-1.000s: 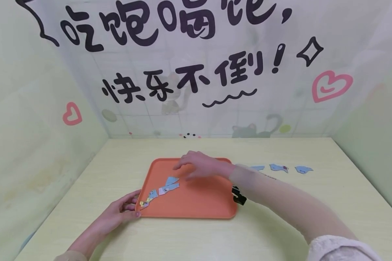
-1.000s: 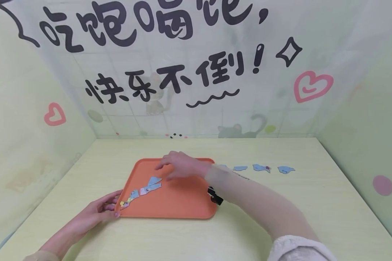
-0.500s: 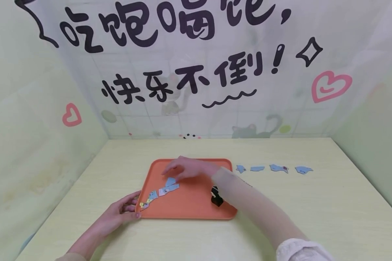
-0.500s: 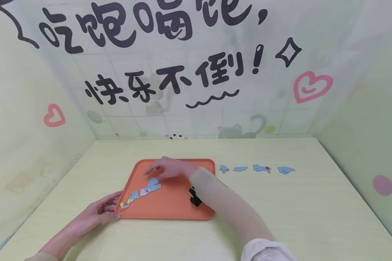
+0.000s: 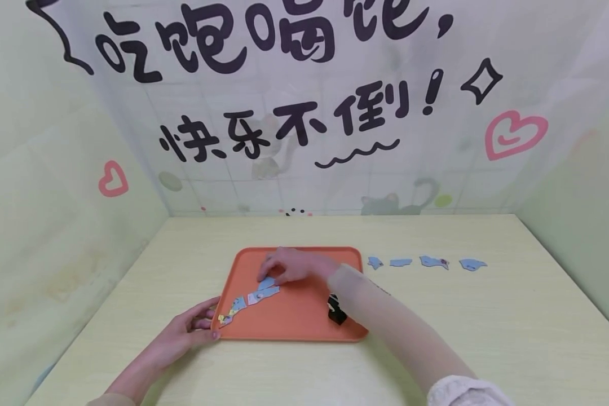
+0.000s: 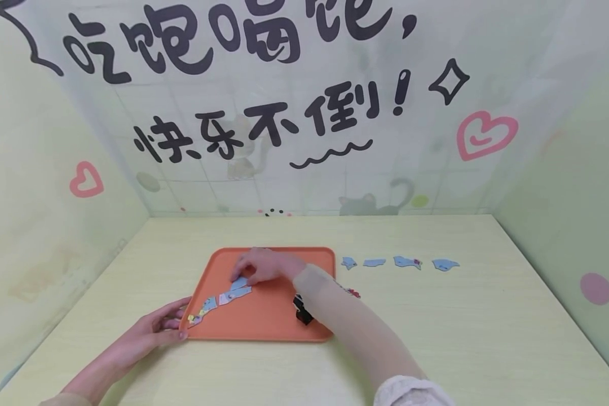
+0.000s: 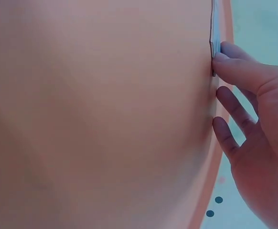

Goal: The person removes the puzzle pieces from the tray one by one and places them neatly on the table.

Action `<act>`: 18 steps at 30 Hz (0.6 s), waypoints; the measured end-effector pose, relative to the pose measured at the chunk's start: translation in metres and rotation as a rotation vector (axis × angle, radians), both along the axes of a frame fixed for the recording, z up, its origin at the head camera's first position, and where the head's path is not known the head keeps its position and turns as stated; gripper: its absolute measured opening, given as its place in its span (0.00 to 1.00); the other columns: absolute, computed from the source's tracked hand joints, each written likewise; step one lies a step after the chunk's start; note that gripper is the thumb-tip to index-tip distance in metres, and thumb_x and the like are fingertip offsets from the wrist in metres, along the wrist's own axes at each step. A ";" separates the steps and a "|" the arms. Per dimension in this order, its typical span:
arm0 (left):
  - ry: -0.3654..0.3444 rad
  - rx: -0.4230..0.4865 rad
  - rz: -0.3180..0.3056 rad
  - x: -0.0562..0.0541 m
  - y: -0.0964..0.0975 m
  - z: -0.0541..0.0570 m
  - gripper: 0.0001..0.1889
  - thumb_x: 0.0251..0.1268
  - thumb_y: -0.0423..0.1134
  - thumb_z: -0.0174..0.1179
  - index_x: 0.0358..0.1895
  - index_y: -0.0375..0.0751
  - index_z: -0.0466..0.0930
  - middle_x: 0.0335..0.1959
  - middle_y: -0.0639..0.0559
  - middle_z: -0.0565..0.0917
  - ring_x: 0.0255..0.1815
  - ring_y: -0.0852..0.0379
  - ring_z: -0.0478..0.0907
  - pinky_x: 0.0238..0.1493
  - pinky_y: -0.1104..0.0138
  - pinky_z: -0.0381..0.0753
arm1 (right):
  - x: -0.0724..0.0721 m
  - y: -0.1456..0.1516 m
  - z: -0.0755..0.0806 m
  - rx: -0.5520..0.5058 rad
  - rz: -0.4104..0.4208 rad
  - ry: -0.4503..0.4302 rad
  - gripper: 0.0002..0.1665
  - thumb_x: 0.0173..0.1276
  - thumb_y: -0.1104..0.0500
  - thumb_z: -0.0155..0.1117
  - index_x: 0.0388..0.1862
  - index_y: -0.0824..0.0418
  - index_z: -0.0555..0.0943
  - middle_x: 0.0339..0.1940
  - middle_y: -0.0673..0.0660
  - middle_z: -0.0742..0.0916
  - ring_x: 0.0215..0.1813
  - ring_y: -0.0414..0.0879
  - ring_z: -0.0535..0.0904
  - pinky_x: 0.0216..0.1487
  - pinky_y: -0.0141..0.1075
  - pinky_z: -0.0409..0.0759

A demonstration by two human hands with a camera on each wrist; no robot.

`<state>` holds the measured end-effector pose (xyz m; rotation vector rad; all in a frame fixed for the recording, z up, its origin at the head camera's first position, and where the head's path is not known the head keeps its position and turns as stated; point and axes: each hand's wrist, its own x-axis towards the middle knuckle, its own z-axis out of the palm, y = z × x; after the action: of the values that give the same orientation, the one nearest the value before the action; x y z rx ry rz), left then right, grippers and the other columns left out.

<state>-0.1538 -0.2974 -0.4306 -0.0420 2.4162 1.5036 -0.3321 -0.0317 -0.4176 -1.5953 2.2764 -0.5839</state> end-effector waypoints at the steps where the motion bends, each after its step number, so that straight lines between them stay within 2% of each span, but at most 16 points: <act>1: -0.002 -0.001 0.000 0.000 0.000 0.000 0.42 0.60 0.39 0.68 0.77 0.42 0.57 0.63 0.40 0.70 0.52 0.57 0.75 0.50 0.72 0.75 | 0.000 0.000 0.000 0.003 -0.008 0.000 0.18 0.70 0.61 0.63 0.59 0.53 0.83 0.60 0.48 0.84 0.61 0.41 0.73 0.67 0.31 0.69; 6: -0.004 0.004 0.006 -0.001 0.001 -0.001 0.42 0.61 0.39 0.68 0.77 0.42 0.57 0.63 0.40 0.70 0.51 0.57 0.75 0.50 0.72 0.75 | 0.002 0.000 0.002 0.020 -0.055 -0.027 0.17 0.67 0.60 0.67 0.55 0.52 0.83 0.55 0.45 0.84 0.57 0.40 0.72 0.61 0.29 0.70; 11: 0.000 0.014 0.001 -0.001 0.000 -0.002 0.42 0.61 0.39 0.68 0.77 0.41 0.57 0.63 0.39 0.70 0.51 0.57 0.75 0.50 0.73 0.75 | 0.003 0.000 0.002 0.035 -0.077 -0.011 0.17 0.65 0.59 0.69 0.52 0.51 0.82 0.49 0.45 0.83 0.53 0.41 0.70 0.54 0.29 0.69; 18: 0.000 0.012 -0.004 0.000 -0.001 -0.001 0.42 0.60 0.38 0.68 0.77 0.42 0.57 0.63 0.40 0.70 0.51 0.57 0.75 0.50 0.72 0.75 | 0.004 0.005 0.003 -0.003 -0.085 -0.020 0.16 0.63 0.61 0.70 0.51 0.53 0.83 0.48 0.47 0.84 0.51 0.41 0.71 0.52 0.28 0.71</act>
<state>-0.1540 -0.2985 -0.4312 -0.0350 2.4051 1.5166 -0.3284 -0.0265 -0.4142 -1.4936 2.3385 -0.6217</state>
